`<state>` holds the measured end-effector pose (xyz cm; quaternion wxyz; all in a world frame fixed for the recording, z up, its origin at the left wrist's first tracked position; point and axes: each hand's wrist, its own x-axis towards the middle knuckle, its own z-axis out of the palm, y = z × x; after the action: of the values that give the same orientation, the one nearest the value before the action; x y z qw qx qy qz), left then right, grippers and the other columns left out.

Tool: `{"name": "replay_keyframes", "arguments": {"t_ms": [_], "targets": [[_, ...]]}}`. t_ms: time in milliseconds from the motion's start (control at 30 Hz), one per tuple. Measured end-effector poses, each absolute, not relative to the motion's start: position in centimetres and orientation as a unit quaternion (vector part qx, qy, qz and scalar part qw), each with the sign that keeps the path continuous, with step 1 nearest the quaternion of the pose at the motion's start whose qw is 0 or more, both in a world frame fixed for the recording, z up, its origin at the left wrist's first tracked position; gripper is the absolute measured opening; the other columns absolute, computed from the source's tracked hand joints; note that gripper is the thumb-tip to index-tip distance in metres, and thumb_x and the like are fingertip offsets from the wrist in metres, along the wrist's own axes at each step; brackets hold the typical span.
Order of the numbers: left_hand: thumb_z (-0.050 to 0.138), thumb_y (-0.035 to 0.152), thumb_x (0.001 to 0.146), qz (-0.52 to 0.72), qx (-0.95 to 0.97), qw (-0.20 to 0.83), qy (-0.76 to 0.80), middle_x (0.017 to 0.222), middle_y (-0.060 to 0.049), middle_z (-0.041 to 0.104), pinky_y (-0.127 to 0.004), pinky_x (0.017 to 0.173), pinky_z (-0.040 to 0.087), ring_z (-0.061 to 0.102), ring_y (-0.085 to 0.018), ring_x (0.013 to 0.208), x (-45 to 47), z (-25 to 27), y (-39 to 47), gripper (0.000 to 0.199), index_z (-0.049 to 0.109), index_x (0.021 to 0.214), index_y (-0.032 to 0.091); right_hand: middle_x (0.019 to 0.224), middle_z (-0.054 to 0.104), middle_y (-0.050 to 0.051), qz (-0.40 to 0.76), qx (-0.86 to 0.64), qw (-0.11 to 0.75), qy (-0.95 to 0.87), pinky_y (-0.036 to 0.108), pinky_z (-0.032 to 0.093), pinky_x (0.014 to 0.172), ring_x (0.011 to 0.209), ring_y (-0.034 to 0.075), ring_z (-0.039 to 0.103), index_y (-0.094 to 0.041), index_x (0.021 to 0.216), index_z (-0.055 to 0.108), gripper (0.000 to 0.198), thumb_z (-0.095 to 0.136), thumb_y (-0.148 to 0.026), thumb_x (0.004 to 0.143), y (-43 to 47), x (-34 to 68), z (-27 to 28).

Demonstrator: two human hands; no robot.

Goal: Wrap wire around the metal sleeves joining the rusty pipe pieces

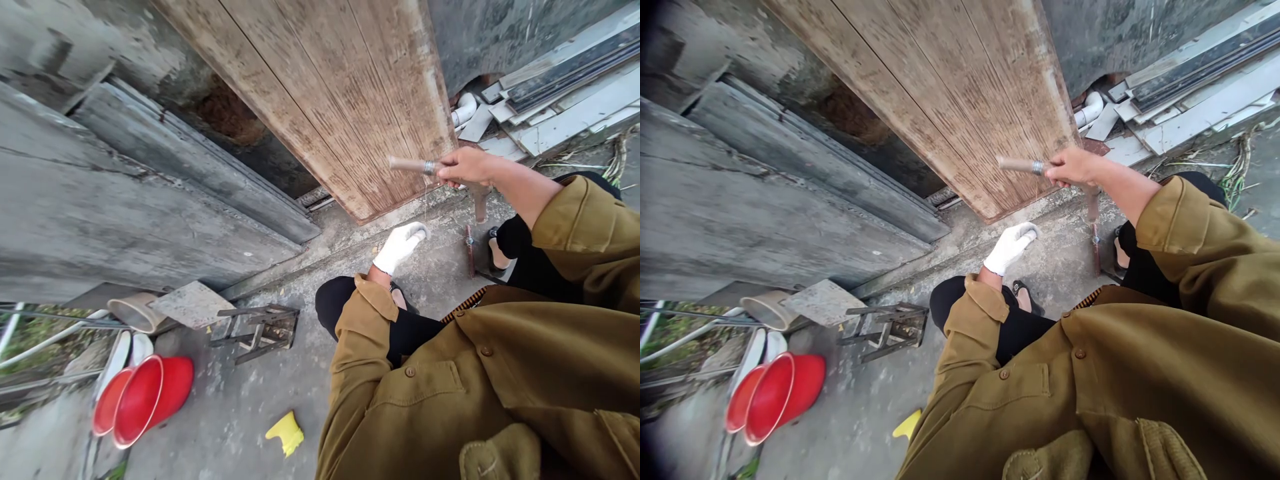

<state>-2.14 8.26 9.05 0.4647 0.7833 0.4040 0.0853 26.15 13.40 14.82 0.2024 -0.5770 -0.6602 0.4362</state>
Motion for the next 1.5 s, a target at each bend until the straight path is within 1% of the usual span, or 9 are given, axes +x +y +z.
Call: {"name": "replay_keyframes", "arguments": {"t_ms": [167, 400, 500, 667, 800, 900, 1100, 1333, 1500], "targets": [[0.064, 0.049, 0.097, 0.167, 0.714, 0.555, 0.393, 0.072, -0.007, 0.068, -0.034, 0.06, 0.047, 0.056, -0.019, 0.064, -1.7, 8.6, 7.8, 0.03, 0.076, 0.096, 0.022, 0.085, 0.07, 0.01, 0.283, -0.641, 0.066, -0.71, 0.033, 0.045, 0.074, 0.083, 0.024, 0.065, -0.016, 0.114, 0.076, 0.036, 0.066, -0.046, 0.097, 13.8, 25.2, 13.5], [0.064, 0.047, 0.095, 0.21, 0.63, 0.66, 0.352, 0.066, 0.001, 0.058, -0.023, 0.049, 0.028, 0.039, -0.008, 0.049, -1.2, 8.2, 7.3, 0.036, 0.072, 0.107, 0.014, 0.097, 0.073, 0.013, 0.221, -0.67, 0.145, -0.693, 0.032, 0.044, 0.077, 0.092, 0.025, 0.066, -0.015, 0.117, 0.074, 0.044, 0.05, -0.05, 0.106, 13.6, 25.3, 14.0], [0.057, 0.038, 0.1, 0.214, 0.696, 0.584, 0.358, 0.069, -0.001, 0.063, -0.024, 0.059, 0.04, 0.051, -0.011, 0.057, -0.9, 8.5, 7.1, 0.03, 0.074, 0.105, 0.014, 0.108, 0.074, 0.017, 0.154, -0.676, 0.099, -0.714, 0.034, 0.046, 0.083, 0.103, 0.03, 0.067, -0.014, 0.128, 0.072, 0.044, 0.054, -0.047, 0.104, 13.2, 24.7, 13.8], [0.052, 0.019, 0.101, 0.166, 0.832, 0.357, 0.391, 0.103, -0.006, 0.078, -0.028, 0.091, 0.052, 0.072, -0.019, 0.094, -0.6, 9.6, 7.0, 0.025, 0.077, 0.104, 0.018, 0.119, 0.074, 0.022, 0.131, -0.635, -0.101, -0.755, 0.038, 0.051, 0.091, 0.113, 0.034, 0.07, -0.01, 0.131, 0.074, 0.039, 0.063, -0.032, 0.101, 12.7, 23.8, 13.8], [0.054, 0.02, 0.102, 0.072, 0.861, 0.221, 0.452, 0.105, -0.007, 0.081, -0.031, 0.091, 0.053, 0.075, -0.025, 0.1, -0.7, 10.1, 7.0, 0.026, 0.077, 0.113, 0.02, 0.098, 0.077, 0.016, 0.22, -0.565, -0.251, -0.755, 0.038, 0.052, 0.087, 0.098, 0.03, 0.074, -0.009, 0.101, 0.082, 0.016, 0.076, -0.016, 0.088, 12.4, 24.2, 13.7], [0.054, 0.019, 0.103, 0.072, 0.855, 0.214, 0.467, 0.108, -0.006, 0.081, -0.031, 0.092, 0.054, 0.076, -0.024, 0.102, -1.1, 10.2, 7.4, 0.025, 0.077, 0.113, 0.021, 0.076, 0.073, 0.005, 0.373, -0.514, -0.294, -0.714, 0.034, 0.05, 0.084, 0.079, 0.019, 0.07, -0.011, 0.09, 0.083, 0.011, 0.08, -0.008, 0.08, 11.9, 24.5, 13.6], [0.052, 0.016, 0.102, 0.171, 0.81, 0.356, 0.434, 0.109, -0.005, 0.08, -0.028, 0.099, 0.052, 0.073, -0.02, 0.105, -1.6, 9.8, 8.6, 0.023, 0.075, 0.104, 0.017, 0.093, 0.076, 0.0, 0.539, -0.336, -0.204, -0.745, 0.027, 0.051, 0.087, 0.093, 0.017, 0.07, -0.015, 0.118, 0.081, 0.046, 0.089, -0.038, 0.079, 11.2, 25.2, 16.3], [0.054, 0.033, 0.106, 0.218, 0.712, 0.536, 0.398, 0.064, 0.0, 0.058, -0.026, 0.063, 0.045, 0.052, -0.013, 0.058, 0.2, 8.8, 7.7, 0.028, 0.073, 0.102, 0.013, 0.098, 0.075, 0.009, 0.455, -0.501, 0.122, -0.726, 0.032, 0.054, 0.083, 0.088, 0.019, 0.069, -0.017, 0.108, 0.079, 0.047, 0.062, -0.06, 0.099, 12.1, 26.3, 16.5], [0.055, 0.048, 0.105, 0.217, 0.703, 0.576, 0.356, 0.068, 0.0, 0.057, -0.024, 0.059, 0.041, 0.047, -0.011, 0.056, 0.3, 7.4, 7.2, 0.039, 0.072, 0.104, 0.013, 0.1, 0.075, 0.011, 0.385, -0.584, 0.189, -0.689, 0.034, 0.054, 0.078, 0.089, 0.022, 0.069, -0.02, 0.119, 0.076, 0.048, 0.055, -0.059, 0.103, 12.9, 25.6, 14.5]]}}
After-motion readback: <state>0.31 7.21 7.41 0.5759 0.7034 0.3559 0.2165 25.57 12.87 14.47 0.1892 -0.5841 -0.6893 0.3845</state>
